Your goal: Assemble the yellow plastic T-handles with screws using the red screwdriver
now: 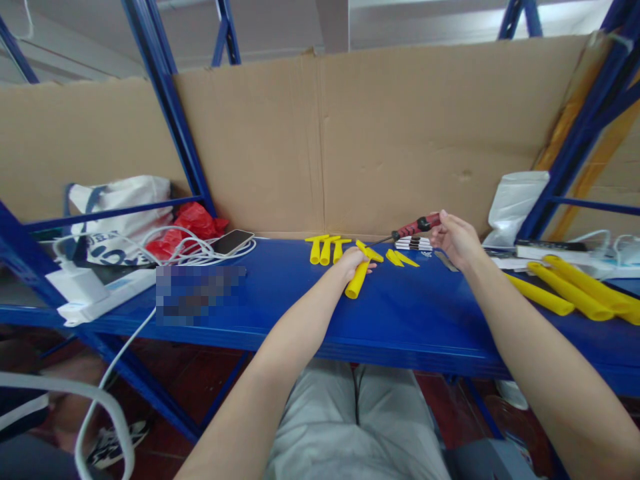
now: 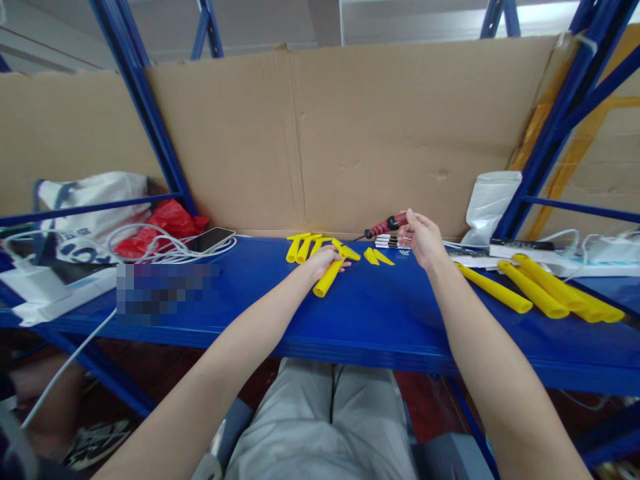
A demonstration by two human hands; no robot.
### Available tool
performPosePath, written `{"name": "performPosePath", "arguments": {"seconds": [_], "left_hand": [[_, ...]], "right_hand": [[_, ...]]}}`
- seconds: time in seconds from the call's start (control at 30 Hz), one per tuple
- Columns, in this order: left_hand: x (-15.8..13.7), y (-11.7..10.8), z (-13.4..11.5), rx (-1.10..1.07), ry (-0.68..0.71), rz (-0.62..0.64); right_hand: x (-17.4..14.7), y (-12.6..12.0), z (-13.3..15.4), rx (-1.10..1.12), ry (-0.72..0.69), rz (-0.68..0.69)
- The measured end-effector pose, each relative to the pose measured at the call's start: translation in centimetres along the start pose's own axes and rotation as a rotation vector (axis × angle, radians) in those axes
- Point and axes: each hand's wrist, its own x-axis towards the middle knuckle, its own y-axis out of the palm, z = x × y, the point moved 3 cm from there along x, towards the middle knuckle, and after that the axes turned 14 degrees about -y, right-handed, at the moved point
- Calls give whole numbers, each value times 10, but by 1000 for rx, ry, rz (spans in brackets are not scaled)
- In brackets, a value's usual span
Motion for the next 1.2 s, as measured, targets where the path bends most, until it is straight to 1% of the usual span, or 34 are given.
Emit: {"name": "performPosePath", "arguments": {"seconds": [0.23, 0.37, 0.53, 0.77, 0.97, 1.07, 1.2], "left_hand": [[3, -1, 0, 14, -7, -6], [4, -1, 1, 21, -4, 13], [4, -1, 0, 19, -5, 13], [3, 0, 0, 10, -18, -8], [3, 0, 1, 12, -18, -8], [4, 0, 1, 6, -16, -13], [5, -1, 2, -3, -10, -22]], "right_hand": [[0, 0, 0, 28, 0, 7], [0, -2, -1, 26, -30, -48], [1, -3, -4, 10, -10, -88], [1, -3, -4, -15, -8, -40], [-1, 1, 1, 34, 6, -11], [-2, 3, 3, 38, -12, 18], [-2, 2, 2, 16, -46, -7]]}}
